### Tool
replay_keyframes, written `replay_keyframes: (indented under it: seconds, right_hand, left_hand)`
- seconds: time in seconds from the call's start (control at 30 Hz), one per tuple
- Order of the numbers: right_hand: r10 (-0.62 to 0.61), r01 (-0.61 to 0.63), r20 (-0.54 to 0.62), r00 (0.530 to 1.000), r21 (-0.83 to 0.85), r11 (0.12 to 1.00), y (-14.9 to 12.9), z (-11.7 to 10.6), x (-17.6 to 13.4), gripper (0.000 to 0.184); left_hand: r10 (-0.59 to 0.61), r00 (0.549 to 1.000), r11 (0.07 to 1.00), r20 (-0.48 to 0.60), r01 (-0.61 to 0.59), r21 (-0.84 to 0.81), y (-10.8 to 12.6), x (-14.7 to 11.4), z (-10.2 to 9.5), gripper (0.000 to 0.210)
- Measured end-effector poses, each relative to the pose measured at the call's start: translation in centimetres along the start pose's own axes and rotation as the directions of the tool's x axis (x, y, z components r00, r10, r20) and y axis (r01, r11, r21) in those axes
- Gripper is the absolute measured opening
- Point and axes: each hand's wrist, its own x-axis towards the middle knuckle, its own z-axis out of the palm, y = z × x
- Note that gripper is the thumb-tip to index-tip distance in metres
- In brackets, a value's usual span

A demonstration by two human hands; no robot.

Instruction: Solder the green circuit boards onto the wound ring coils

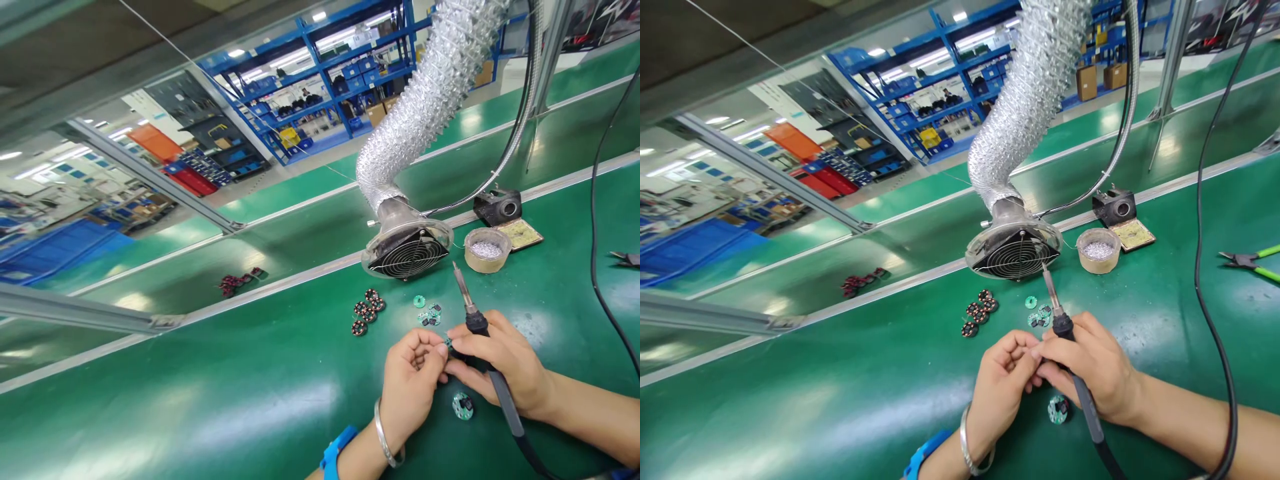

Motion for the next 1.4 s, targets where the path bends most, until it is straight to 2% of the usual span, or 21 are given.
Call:
replay_keyframes:
  seconds: [0.07,0.13,0.2,0.23,0.3,0.37,0.43,0.5,0.57,0.67,0.73,0.8,0.83,0.87,0.97,1.0,1.03,1.1,1.17,1.27,1.4]
  right_hand:
    - [-0.021,0.021,-0.005,1.0,-0.007,1.0,-0.1,-0.1,0.1,0.03]
    - [-0.022,0.022,0.005,1.0,0.0,1.0,0.2,-0.5,0.2,0.034]
    - [0.017,-0.018,0.033,0.999,0.007,1.0,0.8,-1.1,0.3,0.036]
    - [0.046,-0.047,0.052,0.998,0.008,0.999,1.2,-1.5,0.3,0.036]
    - [0.116,-0.116,0.088,0.989,-0.001,0.993,2.0,-2.4,0.3,0.035]
    - [0.176,-0.178,0.144,0.974,-0.001,0.984,2.5,-3.0,0.3,0.034]
    - [0.211,-0.222,0.216,0.953,0.026,0.975,2.6,-3.3,0.4,0.033]
    - [0.221,-0.253,0.288,0.932,0.081,0.964,2.3,-3.3,0.5,0.033]
    - [0.218,-0.286,0.358,0.908,0.147,0.947,1.9,-3.0,0.6,0.035]
    - [0.204,-0.328,0.449,0.87,0.219,0.919,1.6,-2.4,0.5,0.04]
    - [0.173,-0.31,0.477,0.862,0.225,0.924,1.6,-2.2,0.5,0.04]
    - [0.133,-0.257,0.479,0.868,0.204,0.944,1.7,-2.1,0.5,0.036]
    - [0.115,-0.228,0.475,0.873,0.189,0.955,1.8,-2.1,0.6,0.035]
    - [0.097,-0.2,0.47,0.877,0.174,0.964,1.8,-2.1,0.6,0.035]
    - [0.046,-0.119,0.467,0.883,0.127,0.985,1.6,-2.2,0.7,0.035]
    - [0.032,-0.095,0.47,0.882,0.112,0.989,1.6,-2.1,0.7,0.034]
    - [0.022,-0.078,0.476,0.879,0.099,0.992,1.5,-2.1,0.7,0.034]
    - [0.025,-0.074,0.49,0.872,0.081,0.994,1.4,-2.1,0.8,0.036]
    - [0.043,-0.1,0.501,0.865,0.089,0.991,1.5,-2.0,0.9,0.041]
    - [0.066,-0.153,0.505,0.86,0.134,0.979,1.7,-2.0,0.8,0.046]
    - [0.066,-0.15,0.495,0.866,0.132,0.98,1.8,-2.0,0.5,0.044]
  left_hand:
    - [-0.008,0.999,1.0,0.031,0.008,0.015,0.0,-0.1,0.1,0.02]
    - [0.053,0.998,0.994,0.033,-0.056,0.089,0.0,-0.1,-0.3,0.016]
    - [0.218,0.975,0.946,0.036,-0.22,0.238,-0.2,0.1,-1.2,0.01]
    - [0.327,0.942,0.886,0.073,-0.333,0.324,-0.3,0.3,-1.7,0.011]
    - [0.517,0.825,0.696,0.229,-0.561,0.448,-0.6,0.8,-2.6,0.028]
    - [0.615,0.671,0.482,0.415,-0.736,0.476,-1.1,1.4,-3.0,0.037]
    - [0.667,0.524,0.294,0.529,-0.838,0.459,-1.7,2.0,-3.0,0.029]
    - [0.69,0.412,0.151,0.596,-0.886,0.438,-2.0,2.3,-2.8,0.02]
    - [0.698,0.347,0.071,0.627,-0.904,0.421,-2.0,2.3,-2.9,0.021]
    - [0.705,0.319,0.05,0.633,-0.913,0.404,-1.7,1.8,-3.6,0.022]
    - [0.727,0.329,0.084,0.603,-0.914,0.397,-1.4,1.3,-4.0,0.022]
    - [0.759,0.377,0.167,0.531,-0.901,0.401,-1.3,1.0,-4.3,0.021]
    - [0.764,0.432,0.234,0.479,-0.878,0.419,-1.3,1.0,-4.3,0.019]
    - [0.752,0.507,0.313,0.421,-0.837,0.448,-1.3,1.0,-4.2,0.017]
    - [0.588,0.754,0.534,0.293,-0.634,0.559,-1.4,1.2,-3.9,0.009]
    - [0.518,0.807,0.577,0.282,-0.573,0.581,-1.5,1.4,-3.9,0.007]
    - [0.461,0.84,0.608,0.286,-0.534,0.588,-1.6,1.5,-3.8,0.005]
    - [0.396,0.86,0.652,0.322,-0.51,0.561,-1.8,1.7,-3.8,0.004]
    - [0.388,0.852,0.688,0.35,-0.521,0.505,-1.9,1.8,-3.8,0.007]
    - [0.396,0.849,0.733,0.35,-0.521,0.436,-2.0,1.8,-3.6,0.009]
    - [0.33,0.879,0.801,0.343,-0.453,0.39,-2.0,1.9,-3.2,0.008]
